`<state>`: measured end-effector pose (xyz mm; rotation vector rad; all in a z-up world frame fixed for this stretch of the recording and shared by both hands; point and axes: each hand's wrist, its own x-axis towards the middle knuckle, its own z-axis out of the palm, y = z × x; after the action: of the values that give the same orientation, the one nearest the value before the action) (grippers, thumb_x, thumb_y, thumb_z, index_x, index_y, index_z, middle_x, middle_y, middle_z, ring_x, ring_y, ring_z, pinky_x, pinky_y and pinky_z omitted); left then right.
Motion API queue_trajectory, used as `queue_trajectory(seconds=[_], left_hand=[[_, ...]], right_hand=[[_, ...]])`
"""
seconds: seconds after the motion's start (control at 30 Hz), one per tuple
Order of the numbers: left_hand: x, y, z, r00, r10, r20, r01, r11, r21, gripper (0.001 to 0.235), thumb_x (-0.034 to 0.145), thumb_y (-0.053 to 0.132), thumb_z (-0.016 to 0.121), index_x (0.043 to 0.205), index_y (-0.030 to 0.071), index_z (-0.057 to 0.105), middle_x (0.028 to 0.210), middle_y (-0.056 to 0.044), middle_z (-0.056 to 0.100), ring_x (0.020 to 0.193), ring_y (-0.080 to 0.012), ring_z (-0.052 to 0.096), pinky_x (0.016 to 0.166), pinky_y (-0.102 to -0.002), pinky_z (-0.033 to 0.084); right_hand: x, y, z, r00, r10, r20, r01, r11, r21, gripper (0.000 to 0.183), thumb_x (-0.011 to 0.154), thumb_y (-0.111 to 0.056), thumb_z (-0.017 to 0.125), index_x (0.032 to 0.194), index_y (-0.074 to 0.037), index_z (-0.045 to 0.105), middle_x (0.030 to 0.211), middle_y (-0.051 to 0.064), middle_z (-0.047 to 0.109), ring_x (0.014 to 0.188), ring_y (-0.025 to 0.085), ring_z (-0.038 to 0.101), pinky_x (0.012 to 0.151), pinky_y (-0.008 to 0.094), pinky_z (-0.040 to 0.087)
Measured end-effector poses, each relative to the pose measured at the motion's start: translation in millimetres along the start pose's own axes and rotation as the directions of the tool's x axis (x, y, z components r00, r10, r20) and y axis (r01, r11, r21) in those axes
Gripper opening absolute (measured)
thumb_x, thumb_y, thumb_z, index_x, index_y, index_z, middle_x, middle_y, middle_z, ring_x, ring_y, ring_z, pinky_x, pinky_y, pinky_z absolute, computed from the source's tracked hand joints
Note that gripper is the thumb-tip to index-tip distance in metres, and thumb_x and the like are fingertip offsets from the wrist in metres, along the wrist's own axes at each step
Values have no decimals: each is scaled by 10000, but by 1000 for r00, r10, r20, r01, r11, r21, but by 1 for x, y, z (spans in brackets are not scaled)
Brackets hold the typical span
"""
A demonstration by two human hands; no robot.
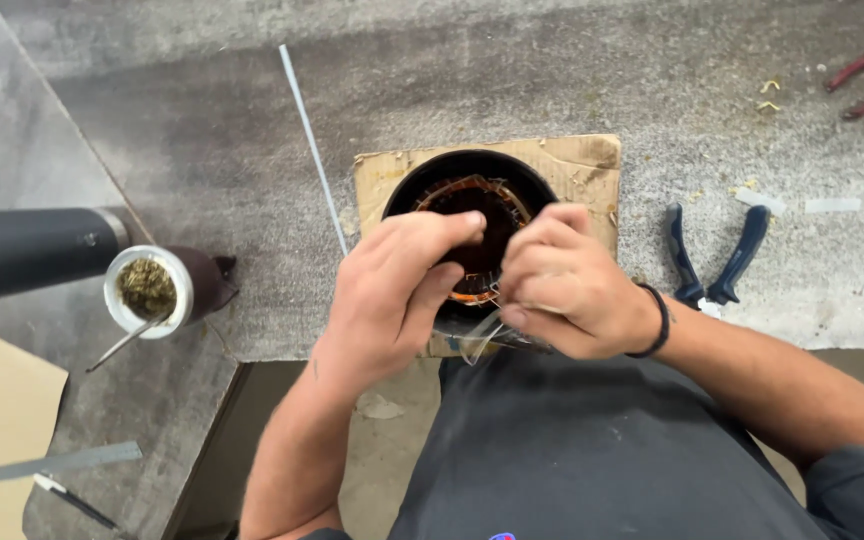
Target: Lacing and securing the copper windings of an electric motor stator using string
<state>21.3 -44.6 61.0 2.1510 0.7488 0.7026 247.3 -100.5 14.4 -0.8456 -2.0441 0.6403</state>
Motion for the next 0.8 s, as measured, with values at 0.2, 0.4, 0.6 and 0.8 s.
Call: queue_trajectory(seconds=[0.2, 0.4, 0.6, 0.8], left_hand=[[-45, -25, 49, 999, 16, 48, -35, 891, 452, 210, 941, 286, 715, 1020, 93, 735, 898, -84, 743, 969, -279, 697, 1195, -552, 287], [-45, -28, 52, 987, -141, 77, 99, 911, 400, 136, 943, 286, 669, 924, 182, 754, 868, 9, 753, 981, -202, 681, 1234, -548, 204], [-44, -37, 61, 988, -131, 78, 88, 909, 408, 99, 887, 304, 713, 909, 216, 752, 821, 44, 734, 977, -161, 653, 1205, -539, 235], [-29, -28, 42, 980, -86, 180, 7, 917, 399, 248, 918, 236, 674, 677, 185, 641, 632, 58, 622, 721, -221, 562, 1087, -513, 353]], right_hand=[[-29, -4, 7, 975, 134, -178, -85, 963, 257, 219, 927, -120, 696, 712, -76, 687, 810, 50, 698, 853, 289, 656, 806, 421, 520], [-27, -17, 10, 997, 9, -78, 24, 912, 410, 232, 886, -117, 729, 661, -111, 676, 754, 19, 729, 787, 251, 700, 710, 387, 576], [-21, -20, 8, 992, -123, 17, 110, 934, 339, 233, 912, -180, 724, 691, -124, 673, 769, -3, 728, 759, 228, 696, 632, 379, 599], [7, -59, -56, 753, 6, 658, 79, 992, -100, 289, 1050, -194, 429, 1198, -99, 659, 1309, 102, 628, 1178, 332, 566, 917, 477, 424]])
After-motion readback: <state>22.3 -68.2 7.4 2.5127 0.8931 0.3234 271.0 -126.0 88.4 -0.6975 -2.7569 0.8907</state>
